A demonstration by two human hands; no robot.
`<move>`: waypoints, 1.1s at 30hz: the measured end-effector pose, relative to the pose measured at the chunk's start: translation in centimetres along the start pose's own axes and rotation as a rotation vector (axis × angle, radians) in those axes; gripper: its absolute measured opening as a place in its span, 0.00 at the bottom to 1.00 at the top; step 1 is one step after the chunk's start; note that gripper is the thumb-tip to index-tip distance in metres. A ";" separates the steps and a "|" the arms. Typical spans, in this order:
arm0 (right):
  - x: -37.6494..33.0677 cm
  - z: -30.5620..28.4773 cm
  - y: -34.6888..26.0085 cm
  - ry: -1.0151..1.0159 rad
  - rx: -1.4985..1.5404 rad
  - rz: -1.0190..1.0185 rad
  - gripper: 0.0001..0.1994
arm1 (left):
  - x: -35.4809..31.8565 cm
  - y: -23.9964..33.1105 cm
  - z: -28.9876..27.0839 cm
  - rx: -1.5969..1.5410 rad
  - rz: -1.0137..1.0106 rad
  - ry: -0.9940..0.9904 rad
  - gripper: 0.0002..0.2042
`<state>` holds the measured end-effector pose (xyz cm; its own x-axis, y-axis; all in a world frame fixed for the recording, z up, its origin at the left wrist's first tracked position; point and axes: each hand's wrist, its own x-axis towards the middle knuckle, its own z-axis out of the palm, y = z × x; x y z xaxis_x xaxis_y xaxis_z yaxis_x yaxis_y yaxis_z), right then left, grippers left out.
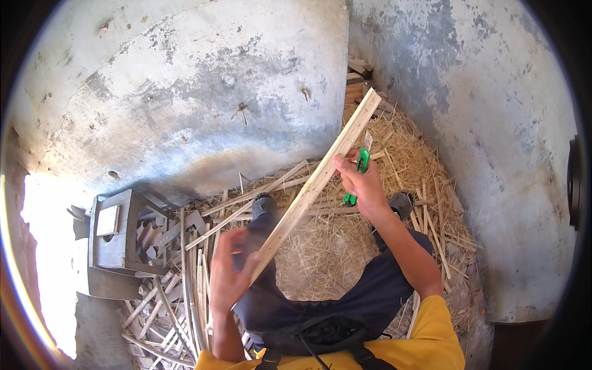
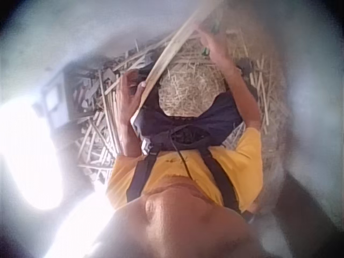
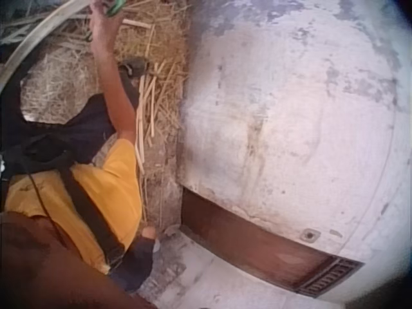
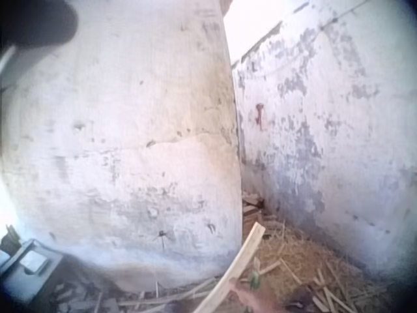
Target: The person carves a thin piece of wood using a small green utility knife while sitting on a floor covered in wood shavings. The person holds the wood strip and repeatedly scrapes the knife along the length of the wood to shape it.
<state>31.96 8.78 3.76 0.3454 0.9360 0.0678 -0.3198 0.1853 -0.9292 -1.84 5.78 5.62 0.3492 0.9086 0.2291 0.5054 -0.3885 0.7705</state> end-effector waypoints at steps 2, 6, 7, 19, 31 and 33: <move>0.0 0.1 0.2 -0.010 0.000 -0.003 0.16 | 2.1 0.1 1.9 -0.048 -0.002 -0.139 0.25; -0.3 -0.6 -0.5 -0.041 -0.072 0.025 0.17 | 4.8 -1.5 4.2 -0.303 -0.130 -0.470 0.21; -0.4 -1.0 -0.7 -0.042 -0.129 0.020 0.18 | 5.6 -1.0 4.0 -0.417 -0.245 -0.615 0.21; -3.5 -1.1 -0.6 -0.079 -0.806 -0.513 0.17 | 3.4 1.7 4.9 -0.404 -0.402 -0.429 0.22; -4.7 1.1 0.0 -0.163 -0.941 -0.690 0.10 | 2.7 1.3 5.8 -0.577 -0.426 -0.478 0.25; -4.7 1.2 -0.1 -0.155 -0.958 -0.684 0.10 | 2.7 1.5 5.8 -0.574 -0.427 -0.475 0.25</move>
<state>29.27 4.69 3.93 0.0557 0.7681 0.6379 0.7032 0.4234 -0.5712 4.44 6.71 3.94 0.5781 0.7490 -0.3236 0.2361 0.2261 0.9451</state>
